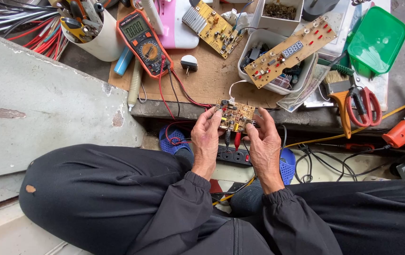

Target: The person sits on the floor and uses a multimeter to test a small circuit board. They connect the multimeter probes to various points on the board, check the readings, and then use a magnifying glass to inspect the board's components.

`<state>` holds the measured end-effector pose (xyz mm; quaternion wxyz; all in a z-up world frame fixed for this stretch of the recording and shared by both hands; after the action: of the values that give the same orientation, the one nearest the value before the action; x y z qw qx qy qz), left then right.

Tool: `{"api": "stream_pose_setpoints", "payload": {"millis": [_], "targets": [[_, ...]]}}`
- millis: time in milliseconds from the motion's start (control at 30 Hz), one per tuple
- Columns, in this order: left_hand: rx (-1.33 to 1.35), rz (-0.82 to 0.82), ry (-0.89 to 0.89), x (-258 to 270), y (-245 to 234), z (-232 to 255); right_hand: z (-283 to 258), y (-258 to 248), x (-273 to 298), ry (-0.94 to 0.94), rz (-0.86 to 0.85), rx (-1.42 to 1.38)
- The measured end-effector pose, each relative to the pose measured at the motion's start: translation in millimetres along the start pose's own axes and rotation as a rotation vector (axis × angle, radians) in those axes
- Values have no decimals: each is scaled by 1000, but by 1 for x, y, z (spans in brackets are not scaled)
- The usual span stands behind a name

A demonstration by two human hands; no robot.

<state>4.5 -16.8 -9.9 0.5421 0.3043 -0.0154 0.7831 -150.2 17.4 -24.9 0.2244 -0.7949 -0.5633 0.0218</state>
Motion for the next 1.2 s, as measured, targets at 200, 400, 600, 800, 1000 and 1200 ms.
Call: {"api": "stream_pose_setpoints", "payload": {"millis": [200, 400, 600, 800, 1000, 1200], "targets": [[34, 21, -2, -1, -1, -2, 1, 0, 0, -14, -4, 6], [48, 50, -11, -2, 0, -1, -5, -1, 3, -13, -14, -3], [85, 72, -38, -3, 1, -4, -10, -2, 4, -6, 0, -9], [186, 84, -78, -9, -3, -12, -14, -3, 5, 0, 24, -27], [223, 94, -97, -8, 0, -8, -13, -2, 4, 8, 21, -21], [224, 105, -95, -5, 4, -5, -14, 0, 4, 8, 14, -2]]}}
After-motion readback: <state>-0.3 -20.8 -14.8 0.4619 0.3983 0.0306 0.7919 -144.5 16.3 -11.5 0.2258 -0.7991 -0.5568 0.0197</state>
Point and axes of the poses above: each hand's wrist, its own x-axis away from the middle knuckle, its own y-axis out of the palm, z = x × y, the point moved 2 cm from there along -x, towards the middle knuckle, and after that the axes turned 15 degrees about x, right-handed, at the moved point
